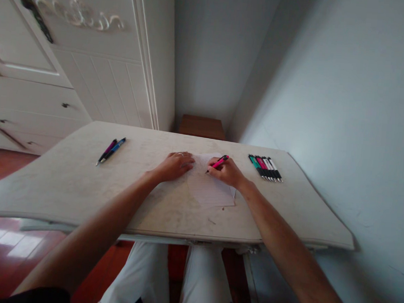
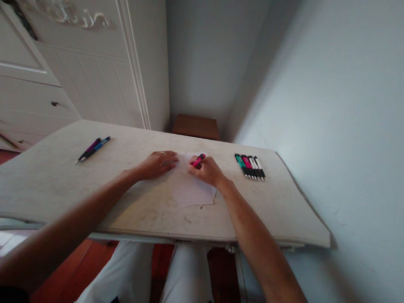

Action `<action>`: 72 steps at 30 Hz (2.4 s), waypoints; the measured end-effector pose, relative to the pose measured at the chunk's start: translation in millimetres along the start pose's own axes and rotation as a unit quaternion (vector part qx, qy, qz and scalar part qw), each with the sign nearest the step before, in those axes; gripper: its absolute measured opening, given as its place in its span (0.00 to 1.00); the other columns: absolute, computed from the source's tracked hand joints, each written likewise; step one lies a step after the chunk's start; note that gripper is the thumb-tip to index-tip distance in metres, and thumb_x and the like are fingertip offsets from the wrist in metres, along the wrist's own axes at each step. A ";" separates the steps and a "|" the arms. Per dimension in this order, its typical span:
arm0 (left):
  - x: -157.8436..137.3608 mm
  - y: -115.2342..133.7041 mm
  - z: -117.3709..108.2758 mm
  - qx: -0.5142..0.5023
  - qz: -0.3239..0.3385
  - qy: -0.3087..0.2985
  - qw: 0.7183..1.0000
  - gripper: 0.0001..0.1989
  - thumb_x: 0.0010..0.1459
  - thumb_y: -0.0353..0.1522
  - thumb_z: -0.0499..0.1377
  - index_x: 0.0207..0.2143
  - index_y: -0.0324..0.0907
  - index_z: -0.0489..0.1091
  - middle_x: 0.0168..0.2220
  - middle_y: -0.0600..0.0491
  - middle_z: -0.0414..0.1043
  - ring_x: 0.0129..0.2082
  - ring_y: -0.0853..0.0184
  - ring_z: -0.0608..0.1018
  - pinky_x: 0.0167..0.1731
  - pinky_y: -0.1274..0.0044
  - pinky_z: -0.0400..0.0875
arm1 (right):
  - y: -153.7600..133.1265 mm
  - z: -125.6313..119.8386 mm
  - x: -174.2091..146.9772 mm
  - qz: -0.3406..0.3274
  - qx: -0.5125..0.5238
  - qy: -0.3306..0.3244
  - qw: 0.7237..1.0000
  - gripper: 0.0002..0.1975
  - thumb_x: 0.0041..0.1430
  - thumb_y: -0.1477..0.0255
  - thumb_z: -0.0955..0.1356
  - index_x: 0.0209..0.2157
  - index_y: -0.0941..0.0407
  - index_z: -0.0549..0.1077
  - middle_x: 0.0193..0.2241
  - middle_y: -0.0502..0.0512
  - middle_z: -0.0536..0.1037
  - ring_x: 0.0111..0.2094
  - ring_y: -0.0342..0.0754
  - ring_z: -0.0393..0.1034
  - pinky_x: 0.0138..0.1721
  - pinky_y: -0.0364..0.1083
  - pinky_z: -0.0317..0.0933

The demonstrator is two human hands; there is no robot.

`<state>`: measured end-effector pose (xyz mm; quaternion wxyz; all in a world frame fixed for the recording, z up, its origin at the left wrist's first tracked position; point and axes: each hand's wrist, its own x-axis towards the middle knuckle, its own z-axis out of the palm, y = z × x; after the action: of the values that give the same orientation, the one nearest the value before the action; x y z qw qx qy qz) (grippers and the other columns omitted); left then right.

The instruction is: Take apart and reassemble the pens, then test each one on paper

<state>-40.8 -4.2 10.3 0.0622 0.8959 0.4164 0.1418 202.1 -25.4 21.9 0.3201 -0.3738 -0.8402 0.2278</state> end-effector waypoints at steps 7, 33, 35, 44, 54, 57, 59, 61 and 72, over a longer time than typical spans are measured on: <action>-0.2 0.4 -0.4 -0.001 -0.001 0.001 1.000 0.21 0.65 0.40 0.47 0.52 0.43 0.70 0.58 0.47 0.67 0.59 0.62 0.67 0.59 0.67 0.59 | -0.7 -4.1 -0.2 0.037 -0.034 0.015 0.999 0.06 0.52 0.72 0.65 0.25 0.58 0.72 0.20 0.48 0.67 0.23 0.41 0.59 0.28 0.41 0.52; 0.3 2.8 0.7 -0.009 -0.009 -0.004 1.000 0.20 0.65 0.36 0.47 0.53 0.42 0.70 0.58 0.47 0.67 0.60 0.62 0.66 0.60 0.68 0.57 | -4.7 -11.5 -0.4 0.130 0.023 0.066 0.989 0.08 0.50 0.71 0.65 0.22 0.59 0.70 0.15 0.50 0.71 0.16 0.41 0.63 0.20 0.40 0.55; 0.5 3.8 0.8 -0.010 -0.021 -0.001 1.000 0.20 0.64 0.35 0.47 0.53 0.42 0.70 0.58 0.48 0.66 0.60 0.62 0.65 0.61 0.67 0.57 | -3.9 -10.0 -1.1 0.136 0.046 0.057 0.988 0.07 0.50 0.70 0.65 0.22 0.59 0.70 0.15 0.49 0.71 0.16 0.41 0.63 0.19 0.39 0.55; -0.7 -0.5 0.8 -0.015 -0.039 0.002 0.999 0.19 0.62 0.31 0.47 0.51 0.44 0.71 0.57 0.49 0.68 0.60 0.61 0.65 0.61 0.69 0.57 | 5.1 -2.5 -0.4 0.125 0.134 0.051 0.982 0.13 0.54 0.63 0.67 0.31 0.60 0.73 0.23 0.54 0.76 0.20 0.43 0.70 0.22 0.41 0.64; -4.1 7.6 -11.5 0.008 -0.113 0.063 0.992 0.18 0.65 0.40 0.46 0.42 0.41 0.72 0.46 0.48 0.75 0.47 0.61 0.75 0.50 0.70 0.67 | 2.7 -0.9 -0.3 0.164 0.198 0.025 0.966 0.20 0.55 0.56 0.68 0.37 0.60 0.73 0.30 0.57 0.78 0.23 0.44 0.74 0.24 0.42 0.70; -2.8 7.5 -5.4 -0.004 -0.098 0.077 0.992 0.20 0.64 0.42 0.49 0.49 0.40 0.69 0.54 0.45 0.69 0.55 0.59 0.70 0.55 0.67 0.63 | -2.4 1.9 -0.8 0.171 0.248 0.002 0.953 0.21 0.52 0.55 0.70 0.37 0.60 0.73 0.30 0.57 0.79 0.25 0.45 0.76 0.28 0.44 0.72; -1.9 7.5 -1.1 -0.012 -0.071 0.062 0.995 0.23 0.63 0.44 0.50 0.53 0.39 0.67 0.59 0.43 0.65 0.60 0.57 0.65 0.59 0.65 0.59 | -5.8 3.4 -1.1 0.178 0.275 -0.005 0.945 0.22 0.50 0.55 0.72 0.37 0.60 0.73 0.30 0.57 0.79 0.26 0.46 0.76 0.29 0.45 0.72; -1.3 7.9 2.1 -0.018 -0.044 0.040 0.998 0.24 0.62 0.44 0.51 0.56 0.40 0.66 0.61 0.43 0.62 0.63 0.57 0.61 0.61 0.64 0.56 | -8.7 4.2 -1.1 0.181 0.285 -0.002 0.941 0.21 0.50 0.56 0.72 0.36 0.60 0.73 0.29 0.56 0.79 0.25 0.46 0.75 0.28 0.45 0.72; 1.4 4.9 6.9 -0.020 -0.012 0.033 0.999 0.22 0.62 0.44 0.50 0.52 0.42 0.70 0.56 0.45 0.68 0.59 0.58 0.67 0.60 0.66 0.58 | -0.8 5.9 -1.6 0.126 0.157 0.019 0.979 0.12 0.53 0.65 0.70 0.37 0.59 0.76 0.24 0.52 0.77 0.25 0.44 0.72 0.27 0.42 0.65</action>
<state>-34.3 -6.2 5.1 0.0677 0.8840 0.4264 0.1791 198.3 -28.0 17.8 0.3592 -0.4259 -0.7338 0.3888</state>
